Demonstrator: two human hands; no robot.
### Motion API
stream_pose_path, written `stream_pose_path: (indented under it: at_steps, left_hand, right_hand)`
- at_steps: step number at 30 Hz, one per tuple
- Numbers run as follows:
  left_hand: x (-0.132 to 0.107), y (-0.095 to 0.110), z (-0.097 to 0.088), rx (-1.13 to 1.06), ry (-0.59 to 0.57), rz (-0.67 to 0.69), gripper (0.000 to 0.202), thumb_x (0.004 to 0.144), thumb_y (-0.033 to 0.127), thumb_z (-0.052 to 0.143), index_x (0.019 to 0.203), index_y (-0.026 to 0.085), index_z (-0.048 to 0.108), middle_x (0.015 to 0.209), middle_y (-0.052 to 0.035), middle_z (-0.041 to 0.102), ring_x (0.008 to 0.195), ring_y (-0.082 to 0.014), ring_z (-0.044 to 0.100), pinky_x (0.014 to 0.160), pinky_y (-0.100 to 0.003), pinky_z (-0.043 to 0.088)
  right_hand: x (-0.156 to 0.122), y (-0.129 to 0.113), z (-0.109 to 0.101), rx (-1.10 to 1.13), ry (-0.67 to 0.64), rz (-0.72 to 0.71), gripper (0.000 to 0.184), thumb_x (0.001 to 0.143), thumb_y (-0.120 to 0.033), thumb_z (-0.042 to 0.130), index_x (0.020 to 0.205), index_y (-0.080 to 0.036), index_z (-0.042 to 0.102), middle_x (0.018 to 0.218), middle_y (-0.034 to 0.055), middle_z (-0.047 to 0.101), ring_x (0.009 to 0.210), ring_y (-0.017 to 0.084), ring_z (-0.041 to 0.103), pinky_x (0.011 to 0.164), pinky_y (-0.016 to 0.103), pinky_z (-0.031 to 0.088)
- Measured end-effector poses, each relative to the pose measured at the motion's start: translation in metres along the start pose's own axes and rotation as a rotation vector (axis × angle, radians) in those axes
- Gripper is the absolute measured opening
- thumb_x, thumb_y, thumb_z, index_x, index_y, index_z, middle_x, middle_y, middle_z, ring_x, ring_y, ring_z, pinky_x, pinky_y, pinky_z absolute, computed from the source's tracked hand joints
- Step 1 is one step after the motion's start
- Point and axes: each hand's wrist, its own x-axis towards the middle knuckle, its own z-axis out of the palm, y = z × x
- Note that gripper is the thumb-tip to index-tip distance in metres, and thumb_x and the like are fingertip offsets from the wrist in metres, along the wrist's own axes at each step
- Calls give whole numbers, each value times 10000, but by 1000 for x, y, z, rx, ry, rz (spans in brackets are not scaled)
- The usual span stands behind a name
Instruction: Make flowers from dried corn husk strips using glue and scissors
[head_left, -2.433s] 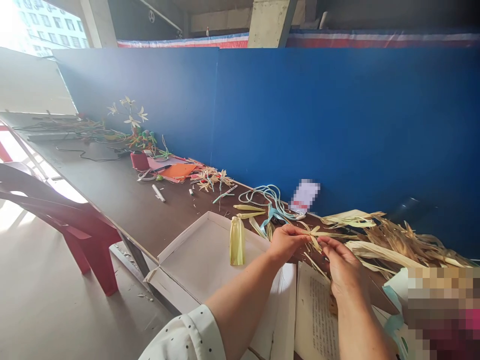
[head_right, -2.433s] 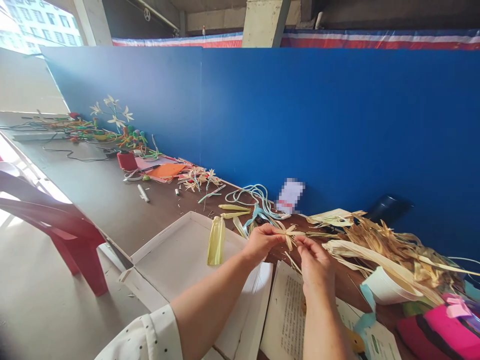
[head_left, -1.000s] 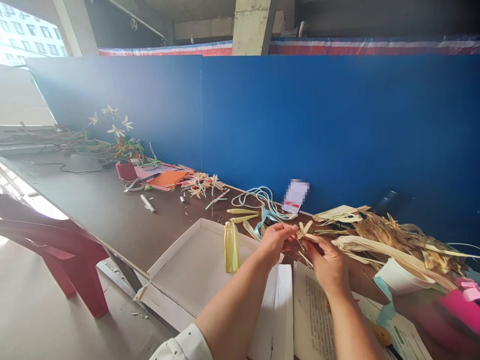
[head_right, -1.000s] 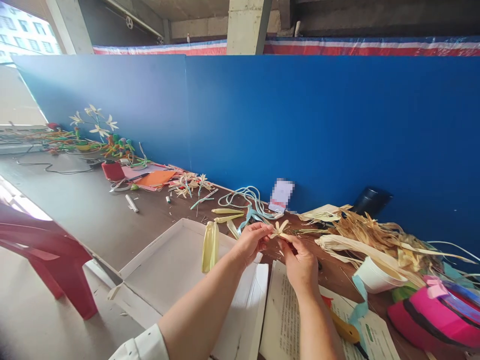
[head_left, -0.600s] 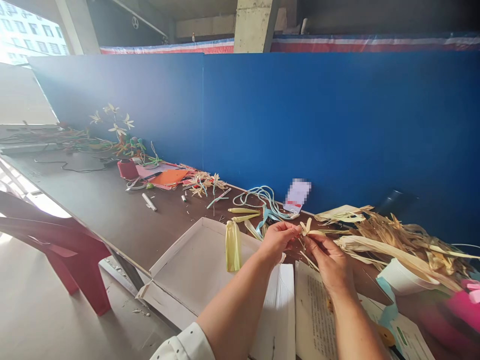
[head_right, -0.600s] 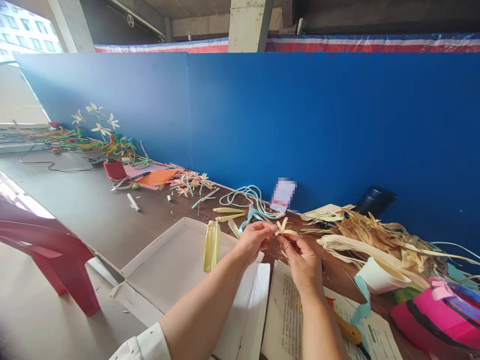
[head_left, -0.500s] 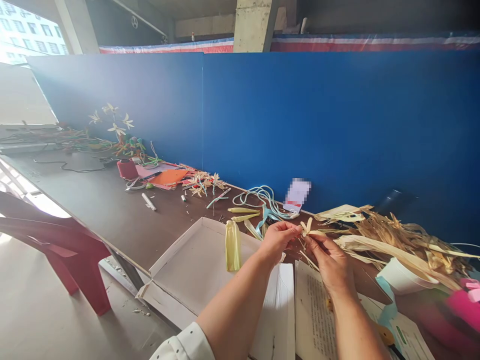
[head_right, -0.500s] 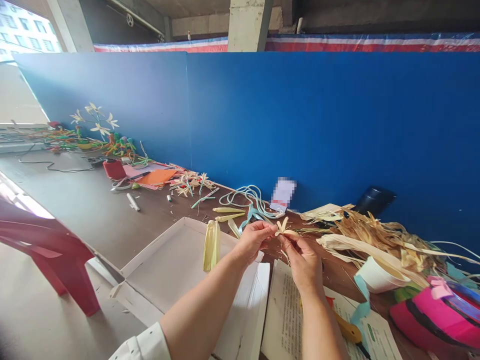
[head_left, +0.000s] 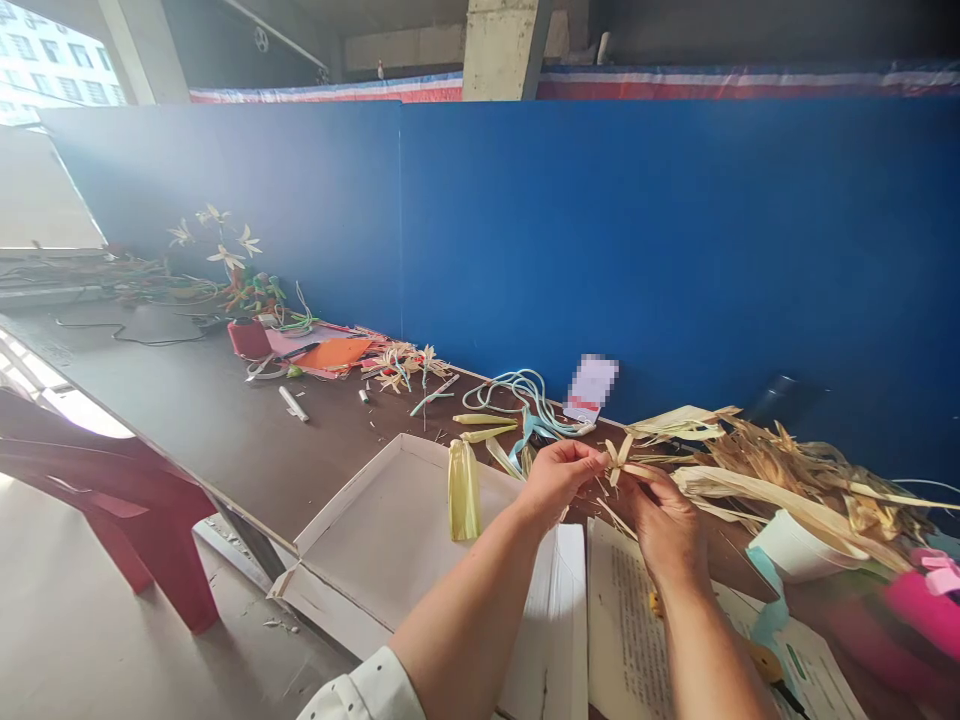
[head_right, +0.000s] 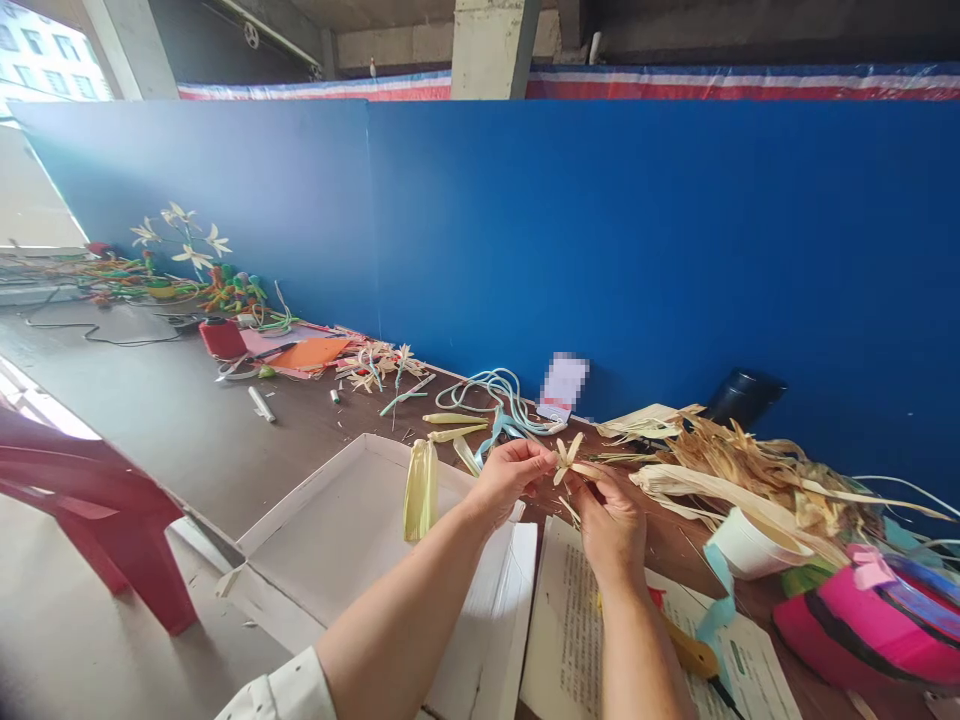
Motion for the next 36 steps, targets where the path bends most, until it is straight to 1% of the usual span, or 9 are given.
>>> stream_pose_path:
  at_steps: [9,17,21,24,27,29,31,33,36]
  left_hand:
    - [3,-5,-1,51,-14,-16,464,576,534,754,664,138,529,605,18,542,456,-33,385,460,-196,282]
    - [1,-2,2,38,19,-22,453,562,508,766,626,141,508,569,14,531,440,-37,383,455,-194,282]
    - [2,-1,1,64,97,18,397,628,501,727,691,135,586,597,14,537,492,-54,428,483,-194,326]
    - [3,0,0,152,204,167,328,710,465,681,793,149,656,693,-4,582,623,-89,513,588,-218,408]
    - [1,-1,0,403,260,421,207,754,376,674,762,169,689,783,-31,608,774,-133,560,725,-265,448]
    - [0,-3,1,599,264,602,122,755,312,689,746,190,702,813,-36,620,845,-154,564,806,-299,443]
    - [-2,-4,2,759,241,738,59,756,268,697,764,211,711,828,-33,637,864,-160,561,841,-319,430]
    - [-2,-6,3,875,207,820,48,769,252,688,796,224,717,838,-30,649,850,-158,559,833,-324,428]
    - [-3,-8,2,978,194,863,78,794,265,666,839,230,720,854,-31,655,839,-156,556,819,-328,428]
  right_hand:
    - [-1,3,0,12,7,-43,211,763,-432,675,856,-251,733,942,35,696,902,215,618,902,393,434]
    - [-3,5,1,21,30,39,252,751,-446,679,883,-237,728,961,38,697,919,223,618,907,392,430]
    - [-2,3,2,-21,68,29,257,738,-444,679,858,-222,730,928,51,703,896,230,626,887,396,441]
    - [-3,2,1,-95,119,-14,244,750,-423,663,858,-216,731,918,61,705,888,231,629,869,388,448]
    - [-4,1,1,-160,134,-69,231,766,-407,647,854,-211,734,905,68,703,867,229,630,833,381,462]
    - [-5,1,1,-192,142,-95,218,771,-396,641,833,-209,734,890,68,700,845,228,631,805,378,470]
    - [-5,3,1,-219,148,-98,200,777,-377,636,828,-210,732,891,65,695,839,226,630,784,374,474]
    - [-6,6,2,-233,148,-97,181,785,-350,631,848,-213,732,904,60,691,847,223,628,776,368,477]
    - [-6,10,3,-233,155,-120,162,794,-323,626,855,-214,729,907,56,687,858,217,629,778,362,480]
